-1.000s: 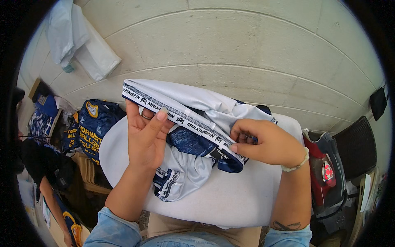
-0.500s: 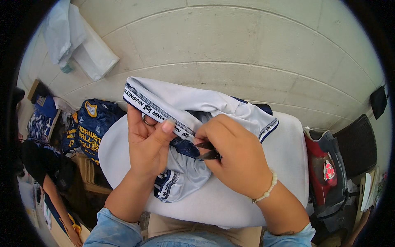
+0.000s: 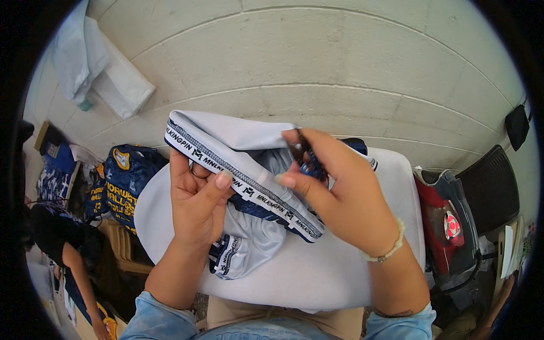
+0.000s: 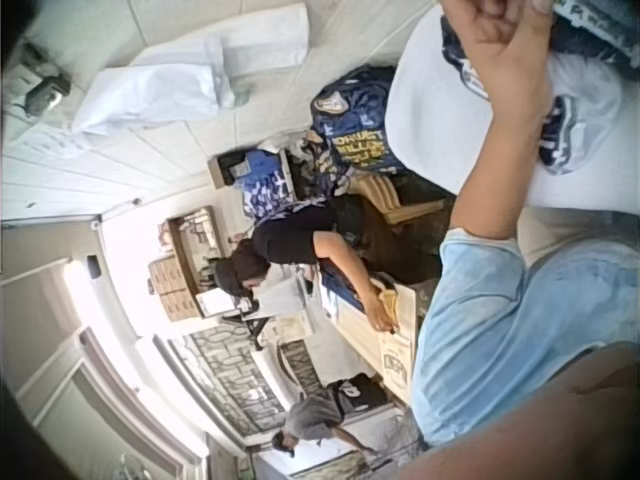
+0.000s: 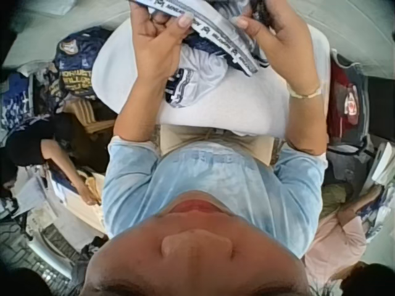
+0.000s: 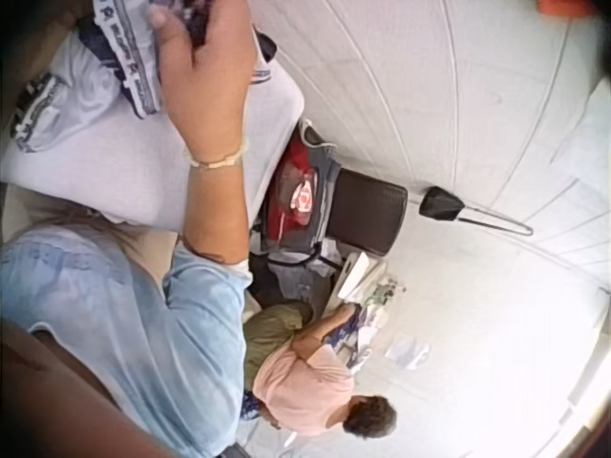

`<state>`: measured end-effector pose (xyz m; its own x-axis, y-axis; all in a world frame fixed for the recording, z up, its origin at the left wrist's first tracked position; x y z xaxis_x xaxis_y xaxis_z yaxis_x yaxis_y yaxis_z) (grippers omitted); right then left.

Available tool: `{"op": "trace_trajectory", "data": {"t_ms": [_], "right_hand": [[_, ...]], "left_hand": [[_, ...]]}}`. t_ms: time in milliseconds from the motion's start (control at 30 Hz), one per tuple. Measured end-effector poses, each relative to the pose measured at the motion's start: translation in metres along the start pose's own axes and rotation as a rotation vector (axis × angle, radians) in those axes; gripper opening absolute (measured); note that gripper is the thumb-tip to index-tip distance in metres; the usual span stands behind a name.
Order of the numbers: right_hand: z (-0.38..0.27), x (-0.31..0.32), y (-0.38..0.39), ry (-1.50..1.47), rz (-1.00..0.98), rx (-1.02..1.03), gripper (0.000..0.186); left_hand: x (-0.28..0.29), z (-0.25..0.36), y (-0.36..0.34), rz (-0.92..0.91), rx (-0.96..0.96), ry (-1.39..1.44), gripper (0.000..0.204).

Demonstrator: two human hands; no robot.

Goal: The person uses small scissors to trim the elastic waistband and seams of a blue and white garment. They repeatedly reposition the fabric and make short cuts along the edges.

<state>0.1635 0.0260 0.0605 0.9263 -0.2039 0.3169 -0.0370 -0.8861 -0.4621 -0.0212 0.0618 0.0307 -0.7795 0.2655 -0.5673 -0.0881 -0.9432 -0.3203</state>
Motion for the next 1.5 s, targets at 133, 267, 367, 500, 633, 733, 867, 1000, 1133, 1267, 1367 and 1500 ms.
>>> {"op": "trace_trajectory", "data": {"t_ms": [133, 267, 367, 500, 633, 733, 867, 1000, 1133, 1267, 1367, 1500], "right_hand": [[-0.02, -0.01, 0.004, 0.146, -0.056, 0.204, 0.046], [-0.023, -0.012, 0.003, 0.176, -0.032, 0.172, 0.051], [-0.014, -0.013, 0.007, 0.034, 0.019, 0.019, 0.05], [-0.015, -0.017, 0.009, 0.038, 0.024, 0.116, 0.043], [-0.015, -0.02, 0.011, 0.091, 0.022, 0.126, 0.037], [-0.024, -0.023, 0.011, 0.172, 0.068, 0.297, 0.034], [-0.024, -0.024, 0.01, 0.183, 0.087, 0.336, 0.035], [-0.024, -0.022, 0.011, 0.193, 0.081, 0.324, 0.035], [-0.026, -0.023, 0.012, 0.198, 0.081, 0.332, 0.035], [-0.029, -0.023, 0.012, 0.188, 0.099, 0.357, 0.034], [-0.028, -0.022, 0.012, 0.199, 0.076, 0.334, 0.035], [-0.026, -0.021, 0.012, 0.222, 0.024, 0.264, 0.036]], "left_hand": [[-0.002, 0.0, 0.0, -0.018, 0.007, 0.006, 0.079], [-0.002, -0.001, 0.001, -0.027, 0.012, -0.016, 0.077], [-0.001, -0.001, 0.001, -0.03, 0.016, -0.02, 0.077], [-0.001, -0.002, 0.002, -0.032, 0.012, -0.016, 0.077], [0.0, -0.002, 0.002, -0.024, 0.013, -0.004, 0.079], [0.0, -0.003, 0.002, -0.028, 0.026, 0.009, 0.08], [-0.001, -0.003, 0.002, -0.032, 0.041, 0.027, 0.082], [-0.001, -0.003, 0.003, -0.021, 0.062, 0.024, 0.083], [-0.001, -0.003, 0.002, -0.05, 0.027, 0.026, 0.083], [-0.001, -0.002, 0.002, -0.09, -0.005, -0.006, 0.083], [-0.001, -0.002, 0.004, -0.1, -0.011, -0.029, 0.084], [-0.002, -0.003, 0.004, -0.114, -0.006, 0.0, 0.083]]}}
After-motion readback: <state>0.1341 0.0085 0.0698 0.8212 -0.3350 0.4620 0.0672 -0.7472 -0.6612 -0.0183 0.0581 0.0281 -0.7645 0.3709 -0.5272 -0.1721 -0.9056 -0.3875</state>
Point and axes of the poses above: each hand's wrist, its own y-axis away from the middle knuckle, its own x-axis out of the back of the hand, z = x × y, the point moved 7 cm from there along -y, towards the middle knuckle, and after that the axes turned 8 degrees about z, right-handed, at the moved point
